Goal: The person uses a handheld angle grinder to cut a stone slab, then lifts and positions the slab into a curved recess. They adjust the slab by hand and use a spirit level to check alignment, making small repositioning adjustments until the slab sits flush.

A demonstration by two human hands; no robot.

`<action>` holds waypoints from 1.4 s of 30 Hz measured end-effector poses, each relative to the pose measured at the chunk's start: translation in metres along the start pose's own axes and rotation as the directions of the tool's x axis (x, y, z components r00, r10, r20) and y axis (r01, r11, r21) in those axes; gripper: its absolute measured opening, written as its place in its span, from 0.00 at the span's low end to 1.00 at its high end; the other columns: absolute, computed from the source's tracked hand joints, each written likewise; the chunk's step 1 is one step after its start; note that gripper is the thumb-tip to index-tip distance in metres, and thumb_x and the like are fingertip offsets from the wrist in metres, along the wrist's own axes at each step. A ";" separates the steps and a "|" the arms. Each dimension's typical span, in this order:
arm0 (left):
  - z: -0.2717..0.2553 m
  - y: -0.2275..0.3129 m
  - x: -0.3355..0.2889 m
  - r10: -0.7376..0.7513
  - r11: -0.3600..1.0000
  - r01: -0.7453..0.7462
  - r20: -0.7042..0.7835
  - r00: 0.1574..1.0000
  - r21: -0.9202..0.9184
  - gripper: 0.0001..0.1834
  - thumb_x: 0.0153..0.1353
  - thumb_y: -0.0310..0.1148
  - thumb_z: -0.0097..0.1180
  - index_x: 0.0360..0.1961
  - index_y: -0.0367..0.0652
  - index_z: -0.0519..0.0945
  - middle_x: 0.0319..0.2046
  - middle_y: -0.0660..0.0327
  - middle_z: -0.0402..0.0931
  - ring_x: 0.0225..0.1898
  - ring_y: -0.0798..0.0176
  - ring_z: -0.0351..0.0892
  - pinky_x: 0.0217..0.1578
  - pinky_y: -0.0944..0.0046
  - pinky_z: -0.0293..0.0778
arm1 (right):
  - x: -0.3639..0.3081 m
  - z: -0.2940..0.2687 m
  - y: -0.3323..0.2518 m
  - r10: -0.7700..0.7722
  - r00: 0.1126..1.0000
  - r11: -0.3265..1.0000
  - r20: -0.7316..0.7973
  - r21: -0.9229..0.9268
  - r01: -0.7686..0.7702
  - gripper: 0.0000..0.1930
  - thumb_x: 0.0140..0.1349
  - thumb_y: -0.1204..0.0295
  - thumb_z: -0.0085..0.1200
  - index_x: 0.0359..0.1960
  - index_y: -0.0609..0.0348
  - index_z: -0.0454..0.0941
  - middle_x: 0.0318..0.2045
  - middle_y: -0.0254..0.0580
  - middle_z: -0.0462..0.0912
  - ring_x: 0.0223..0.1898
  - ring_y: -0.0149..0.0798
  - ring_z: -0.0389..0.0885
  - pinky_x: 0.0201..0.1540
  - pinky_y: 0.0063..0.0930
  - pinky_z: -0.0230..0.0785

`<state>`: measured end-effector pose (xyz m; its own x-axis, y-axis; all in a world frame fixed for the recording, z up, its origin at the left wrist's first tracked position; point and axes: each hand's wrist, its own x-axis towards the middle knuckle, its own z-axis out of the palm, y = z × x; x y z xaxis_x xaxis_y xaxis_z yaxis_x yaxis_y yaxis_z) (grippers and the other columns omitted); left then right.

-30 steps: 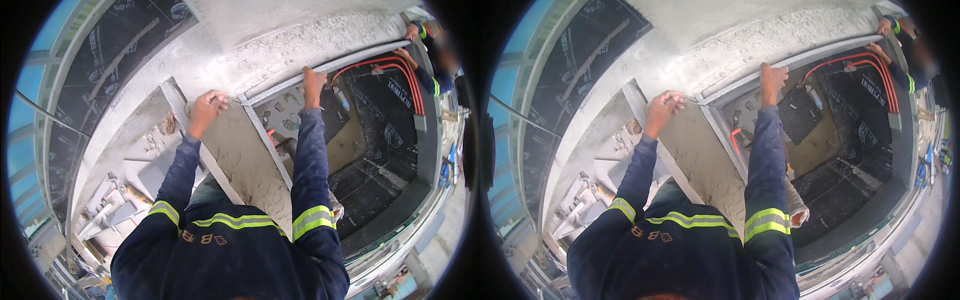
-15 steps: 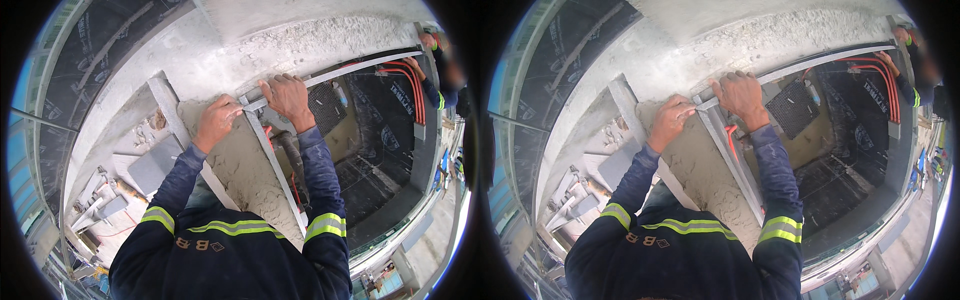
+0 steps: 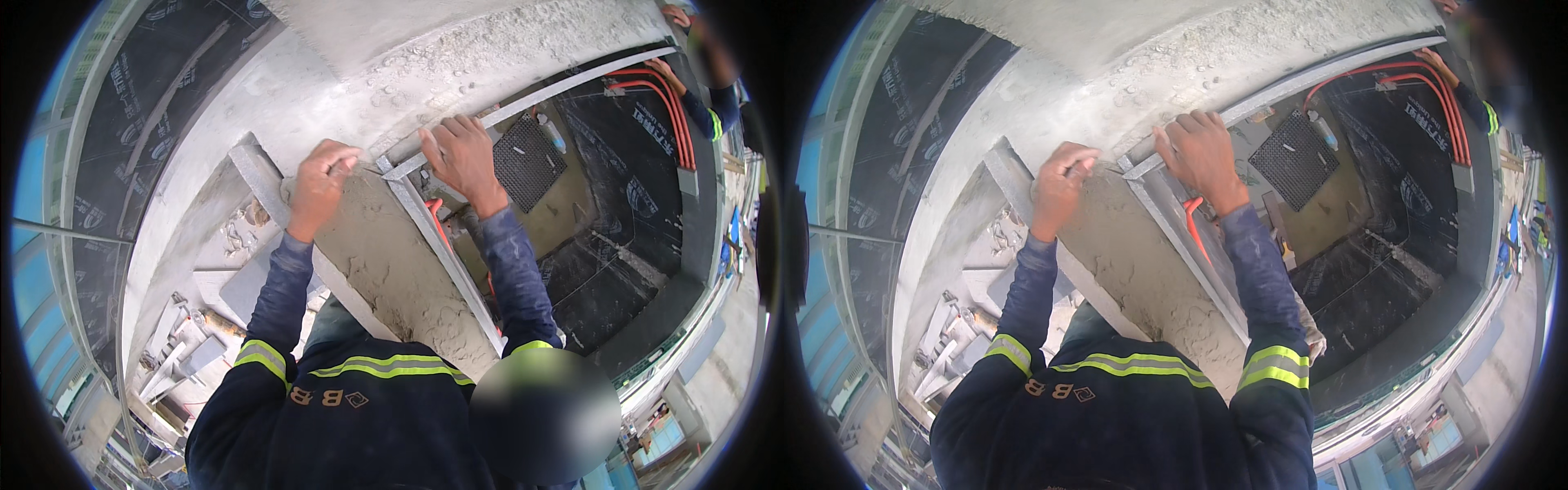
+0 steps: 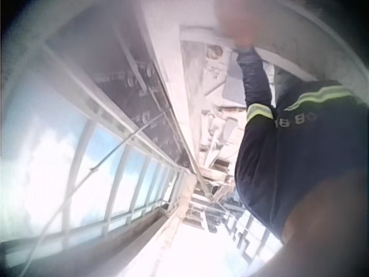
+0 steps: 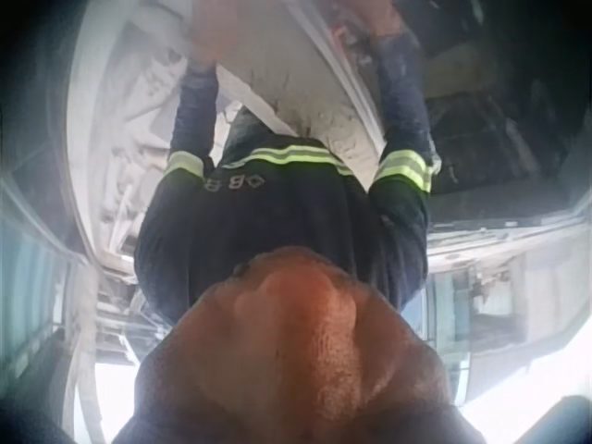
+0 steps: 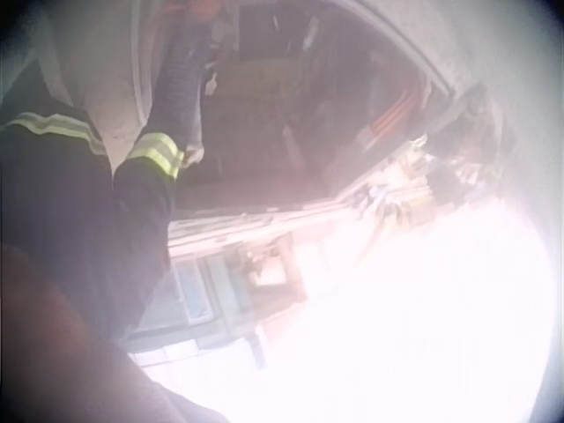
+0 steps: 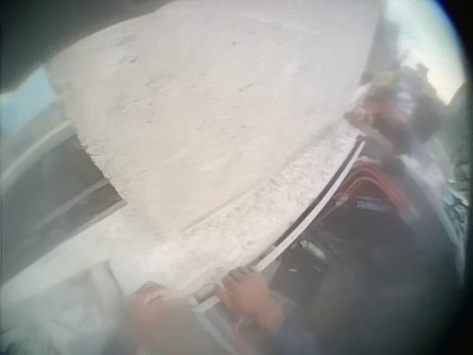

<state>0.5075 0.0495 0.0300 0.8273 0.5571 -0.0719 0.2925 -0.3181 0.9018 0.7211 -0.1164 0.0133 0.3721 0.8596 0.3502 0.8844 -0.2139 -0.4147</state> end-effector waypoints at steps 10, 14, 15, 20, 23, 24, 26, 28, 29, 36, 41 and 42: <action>0.031 0.000 -0.005 0.212 0.969 -0.237 0.256 0.943 0.072 0.16 0.71 0.23 0.49 0.54 0.41 0.85 0.48 0.54 0.84 0.49 0.57 0.81 0.50 0.61 0.77 | -0.143 -0.044 -0.090 0.563 0.821 0.809 0.095 0.142 -0.571 0.13 0.71 0.62 0.55 0.36 0.61 0.78 0.34 0.49 0.78 0.38 0.56 0.78 0.40 0.48 0.69; 0.012 0.011 -0.008 0.066 0.997 -0.045 0.368 0.927 -0.065 0.21 0.71 0.24 0.49 0.63 0.39 0.79 0.54 0.54 0.83 0.55 0.57 0.81 0.52 0.60 0.79 | -0.150 -0.024 -0.124 0.536 0.835 0.844 0.122 -0.069 -0.532 0.16 0.72 0.58 0.55 0.40 0.62 0.77 0.36 0.50 0.79 0.41 0.56 0.80 0.41 0.48 0.73; 0.010 0.007 -0.016 0.088 0.993 -0.053 0.353 0.931 -0.108 0.21 0.72 0.26 0.50 0.65 0.38 0.77 0.55 0.54 0.83 0.56 0.58 0.81 0.52 0.60 0.79 | -0.147 -0.024 -0.125 0.533 0.826 0.845 0.183 -0.170 -0.508 0.17 0.71 0.57 0.55 0.41 0.62 0.77 0.37 0.50 0.79 0.42 0.56 0.80 0.42 0.48 0.74; -0.013 0.020 -0.055 -0.050 0.950 0.159 0.370 0.928 -0.270 0.24 0.73 0.32 0.53 0.66 0.32 0.74 0.57 0.54 0.82 0.58 0.59 0.81 0.51 0.62 0.80 | -0.157 -0.021 -0.120 0.527 0.842 0.849 0.113 -0.100 -0.518 0.17 0.70 0.56 0.57 0.37 0.59 0.76 0.37 0.49 0.81 0.42 0.55 0.82 0.42 0.50 0.77; -0.017 0.010 -0.081 -0.112 0.972 0.156 0.240 0.964 -0.173 0.22 0.74 0.34 0.53 0.64 0.32 0.76 0.55 0.54 0.83 0.55 0.59 0.83 0.48 0.63 0.81 | -0.158 -0.023 -0.123 0.542 0.830 0.840 0.130 -0.076 -0.537 0.18 0.71 0.55 0.56 0.38 0.60 0.77 0.38 0.49 0.81 0.44 0.56 0.81 0.43 0.50 0.76; -0.019 0.012 -0.088 -0.154 0.967 0.192 0.218 0.964 -0.165 0.21 0.74 0.34 0.53 0.62 0.33 0.78 0.54 0.54 0.84 0.53 0.59 0.84 0.47 0.63 0.81 | -0.158 -0.023 -0.124 0.542 0.830 0.840 0.131 -0.077 -0.536 0.18 0.71 0.55 0.56 0.38 0.60 0.77 0.38 0.49 0.81 0.44 0.56 0.81 0.43 0.50 0.76; -0.022 0.016 -0.091 -0.176 0.973 0.200 0.191 0.966 -0.116 0.20 0.73 0.35 0.53 0.59 0.34 0.80 0.52 0.55 0.85 0.50 0.60 0.85 0.45 0.63 0.81 | -0.158 -0.023 -0.126 0.545 0.830 0.839 0.124 -0.069 -0.540 0.18 0.71 0.55 0.56 0.39 0.60 0.77 0.39 0.49 0.81 0.45 0.57 0.81 0.43 0.50 0.75; -0.012 0.027 -0.087 -0.132 0.989 0.142 0.185 0.974 -0.045 0.18 0.73 0.36 0.54 0.56 0.35 0.82 0.49 0.55 0.86 0.47 0.61 0.86 0.42 0.64 0.81 | -0.162 -0.024 -0.123 0.551 0.827 0.835 0.109 -0.067 -0.547 0.18 0.71 0.55 0.55 0.39 0.60 0.77 0.38 0.50 0.81 0.45 0.57 0.81 0.44 0.51 0.75; -0.007 0.028 -0.077 -0.059 0.998 0.058 0.187 0.981 0.011 0.18 0.73 0.35 0.54 0.56 0.35 0.82 0.49 0.54 0.85 0.47 0.60 0.86 0.44 0.62 0.81 | -0.165 -0.024 -0.122 0.555 0.828 0.831 0.082 -0.069 -0.551 0.18 0.70 0.55 0.56 0.38 0.60 0.77 0.38 0.49 0.81 0.44 0.57 0.81 0.43 0.51 0.76; 0.033 -0.030 -0.024 0.307 0.888 -0.328 0.118 0.945 0.321 0.20 0.65 0.27 0.54 0.57 0.33 0.80 0.53 0.44 0.80 0.58 0.43 0.78 0.59 0.50 0.73 | -0.156 -0.004 -0.125 0.547 0.823 0.836 0.151 -0.047 -0.547 0.21 0.70 0.52 0.55 0.42 0.60 0.79 0.43 0.51 0.83 0.49 0.57 0.82 0.47 0.50 0.77; 0.070 -0.024 -0.028 0.283 0.894 -0.331 0.192 0.940 0.301 0.25 0.61 0.21 0.52 0.62 0.27 0.75 0.60 0.37 0.75 0.64 0.36 0.72 0.67 0.48 0.67 | -0.165 -0.019 -0.119 0.573 0.808 0.820 0.140 -0.086 -0.567 0.22 0.71 0.50 0.52 0.46 0.59 0.80 0.48 0.53 0.83 0.53 0.57 0.82 0.49 0.51 0.78; 0.064 -0.021 -0.029 0.268 0.912 -0.316 0.202 0.942 0.260 0.25 0.62 0.21 0.53 0.62 0.27 0.75 0.61 0.37 0.75 0.65 0.37 0.71 0.68 0.49 0.66 | -0.164 -0.021 -0.120 0.576 0.807 0.818 0.131 -0.079 -0.570 0.22 0.71 0.50 0.52 0.46 0.59 0.80 0.48 0.53 0.82 0.53 0.57 0.82 0.49 0.51 0.78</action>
<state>0.5074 -0.0089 -0.0142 0.9548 0.2840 0.0881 0.1303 -0.6660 0.7345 0.5602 -0.2412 0.0232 0.7728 0.6312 -0.0660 0.5331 -0.7020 -0.4721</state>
